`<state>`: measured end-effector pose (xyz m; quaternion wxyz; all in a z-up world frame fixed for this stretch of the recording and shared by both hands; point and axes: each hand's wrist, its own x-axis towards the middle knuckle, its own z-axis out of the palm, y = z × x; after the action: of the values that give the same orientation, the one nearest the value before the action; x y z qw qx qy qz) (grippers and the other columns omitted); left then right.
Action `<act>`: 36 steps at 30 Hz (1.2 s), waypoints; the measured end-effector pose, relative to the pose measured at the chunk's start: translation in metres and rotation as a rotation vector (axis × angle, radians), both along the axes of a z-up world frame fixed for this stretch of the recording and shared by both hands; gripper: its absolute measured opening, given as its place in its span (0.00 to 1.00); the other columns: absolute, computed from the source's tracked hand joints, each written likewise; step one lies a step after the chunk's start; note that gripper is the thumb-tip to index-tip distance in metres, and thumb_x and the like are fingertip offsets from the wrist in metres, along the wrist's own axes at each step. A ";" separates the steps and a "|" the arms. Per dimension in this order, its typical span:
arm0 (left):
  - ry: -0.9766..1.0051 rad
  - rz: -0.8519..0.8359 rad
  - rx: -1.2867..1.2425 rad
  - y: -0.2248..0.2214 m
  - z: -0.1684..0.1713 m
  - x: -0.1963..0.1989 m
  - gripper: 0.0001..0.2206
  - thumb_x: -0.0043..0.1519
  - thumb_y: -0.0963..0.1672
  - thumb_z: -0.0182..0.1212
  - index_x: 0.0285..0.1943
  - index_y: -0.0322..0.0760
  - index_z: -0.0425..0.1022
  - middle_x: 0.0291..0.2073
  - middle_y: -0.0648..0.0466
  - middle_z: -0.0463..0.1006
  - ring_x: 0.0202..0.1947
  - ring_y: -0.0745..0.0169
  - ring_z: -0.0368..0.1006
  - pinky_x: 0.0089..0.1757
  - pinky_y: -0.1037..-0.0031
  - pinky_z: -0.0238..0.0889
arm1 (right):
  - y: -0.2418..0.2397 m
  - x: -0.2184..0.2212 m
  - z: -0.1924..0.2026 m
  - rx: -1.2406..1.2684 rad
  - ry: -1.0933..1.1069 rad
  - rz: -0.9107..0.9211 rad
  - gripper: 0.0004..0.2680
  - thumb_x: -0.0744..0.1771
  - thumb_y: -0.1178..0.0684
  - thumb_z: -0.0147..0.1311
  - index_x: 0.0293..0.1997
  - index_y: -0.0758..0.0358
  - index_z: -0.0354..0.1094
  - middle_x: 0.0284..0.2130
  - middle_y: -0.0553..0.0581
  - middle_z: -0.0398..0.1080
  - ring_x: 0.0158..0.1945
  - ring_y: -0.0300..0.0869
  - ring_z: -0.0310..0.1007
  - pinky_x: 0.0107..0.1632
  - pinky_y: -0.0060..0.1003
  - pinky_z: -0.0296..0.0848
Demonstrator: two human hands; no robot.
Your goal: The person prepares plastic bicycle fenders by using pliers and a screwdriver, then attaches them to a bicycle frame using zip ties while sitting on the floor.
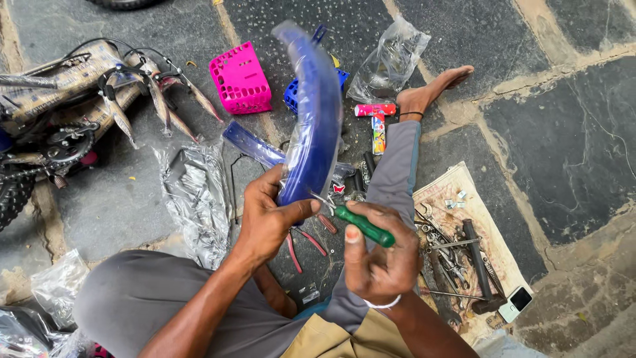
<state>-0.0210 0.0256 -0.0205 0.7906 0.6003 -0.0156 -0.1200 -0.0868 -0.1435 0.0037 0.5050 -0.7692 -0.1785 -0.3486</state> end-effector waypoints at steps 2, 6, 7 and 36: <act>-0.038 -0.003 0.005 0.000 -0.002 0.001 0.16 0.51 0.35 0.70 0.49 0.29 0.79 0.32 0.59 0.78 0.31 0.75 0.69 0.35 0.80 0.64 | -0.008 -0.009 0.004 -0.042 0.037 -0.044 0.11 0.66 0.66 0.51 0.54 0.74 0.62 0.41 0.74 0.75 0.42 0.51 0.81 0.45 0.39 0.81; -0.056 -0.035 -0.038 -0.003 -0.002 0.003 0.14 0.52 0.35 0.70 0.47 0.29 0.79 0.33 0.58 0.81 0.32 0.75 0.73 0.37 0.81 0.69 | -0.009 -0.011 0.001 -0.057 0.034 0.032 0.13 0.68 0.64 0.52 0.57 0.67 0.56 0.45 0.73 0.73 0.46 0.49 0.78 0.47 0.38 0.82; -0.042 -0.037 -0.041 -0.005 -0.002 0.004 0.14 0.51 0.35 0.70 0.47 0.29 0.79 0.33 0.58 0.80 0.32 0.75 0.73 0.36 0.81 0.68 | -0.008 -0.006 -0.001 -0.092 0.018 0.051 0.14 0.69 0.64 0.52 0.58 0.67 0.53 0.46 0.73 0.72 0.48 0.49 0.77 0.48 0.38 0.81; -0.658 0.097 0.624 -0.003 -0.013 0.012 0.07 0.53 0.34 0.60 0.40 0.27 0.73 0.29 0.46 0.71 0.29 0.48 0.70 0.34 0.63 0.61 | -0.007 0.004 -0.050 -0.146 0.424 -0.050 0.19 0.75 0.36 0.47 0.41 0.65 0.70 0.24 0.53 0.68 0.25 0.38 0.68 0.28 0.33 0.64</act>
<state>-0.0086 0.0225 -0.0339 0.5294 0.8161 -0.2012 0.1153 -0.0825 -0.1502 -0.0467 0.4651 -0.8641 -0.0737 -0.1775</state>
